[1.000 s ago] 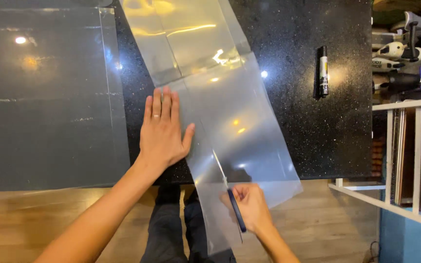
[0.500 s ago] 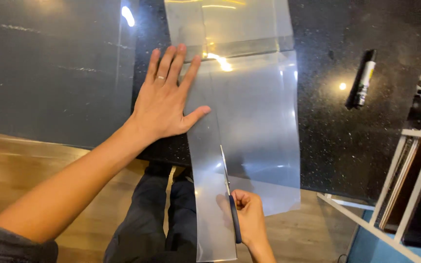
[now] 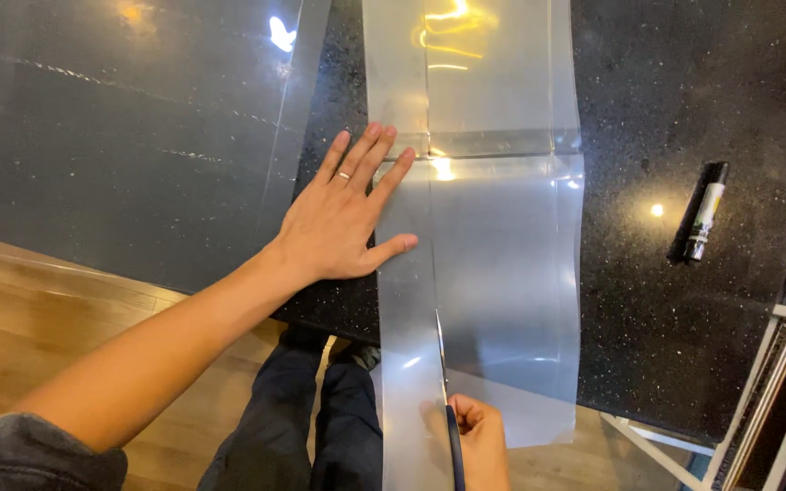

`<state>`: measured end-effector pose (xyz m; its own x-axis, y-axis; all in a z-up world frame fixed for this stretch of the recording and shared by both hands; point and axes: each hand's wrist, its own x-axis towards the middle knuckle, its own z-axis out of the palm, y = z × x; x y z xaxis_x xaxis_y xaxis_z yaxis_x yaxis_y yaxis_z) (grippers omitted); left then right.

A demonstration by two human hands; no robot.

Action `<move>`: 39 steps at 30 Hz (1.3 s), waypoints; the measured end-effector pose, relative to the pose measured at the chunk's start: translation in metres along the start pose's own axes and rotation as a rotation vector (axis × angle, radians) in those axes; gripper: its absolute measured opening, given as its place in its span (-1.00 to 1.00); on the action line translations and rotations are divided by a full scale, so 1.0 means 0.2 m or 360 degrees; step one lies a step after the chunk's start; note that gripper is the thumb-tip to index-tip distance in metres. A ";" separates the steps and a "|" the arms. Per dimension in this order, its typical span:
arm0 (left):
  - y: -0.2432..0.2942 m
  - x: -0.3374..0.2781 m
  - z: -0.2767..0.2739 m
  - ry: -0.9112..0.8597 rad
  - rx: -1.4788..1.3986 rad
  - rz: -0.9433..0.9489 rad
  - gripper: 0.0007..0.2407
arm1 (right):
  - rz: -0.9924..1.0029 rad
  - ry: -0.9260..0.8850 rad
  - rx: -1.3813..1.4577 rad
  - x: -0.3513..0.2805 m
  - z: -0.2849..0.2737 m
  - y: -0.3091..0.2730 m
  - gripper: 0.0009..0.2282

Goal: Preparing clear plastic sheets by marking and cutting them to size.

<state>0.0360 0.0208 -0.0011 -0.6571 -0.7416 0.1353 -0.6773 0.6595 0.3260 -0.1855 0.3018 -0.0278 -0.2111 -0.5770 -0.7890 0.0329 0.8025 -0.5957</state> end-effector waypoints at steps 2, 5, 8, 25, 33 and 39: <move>0.00 0.00 0.01 0.0002 0.0023 -0.0003 -0.20 | 0.0088 -0.0005 0.0020 0.01 0.00 0.01 -0.65; 0.00 0.01 0.00 0.0025 -0.0015 -0.0003 -0.24 | 0.0102 -0.0018 0.0107 0.00 0.01 -0.01 -0.65; 0.00 0.01 -0.01 0.0044 -0.0059 0.0020 -0.22 | 0.0000 0.0041 -0.0046 -0.03 0.03 -0.08 -0.64; 0.02 0.01 -0.01 0.0061 -0.0052 0.0018 -0.20 | 0.0099 0.0018 -0.0028 -0.05 0.10 -0.36 -0.69; 0.02 0.02 -0.02 0.0093 -0.0051 0.0017 -0.23 | 0.0042 -0.0014 0.0014 0.00 0.08 -0.24 -0.70; 0.04 0.03 -0.04 0.0178 -0.0102 -0.0038 -0.29 | 0.0023 -0.0074 0.0128 0.14 0.07 -0.03 -0.75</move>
<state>0.0292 0.0195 0.0101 -0.5975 -0.7685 0.2288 -0.6676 0.6348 0.3891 -0.1783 0.2792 -0.0482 -0.1647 -0.5732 -0.8027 0.1141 0.7973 -0.5927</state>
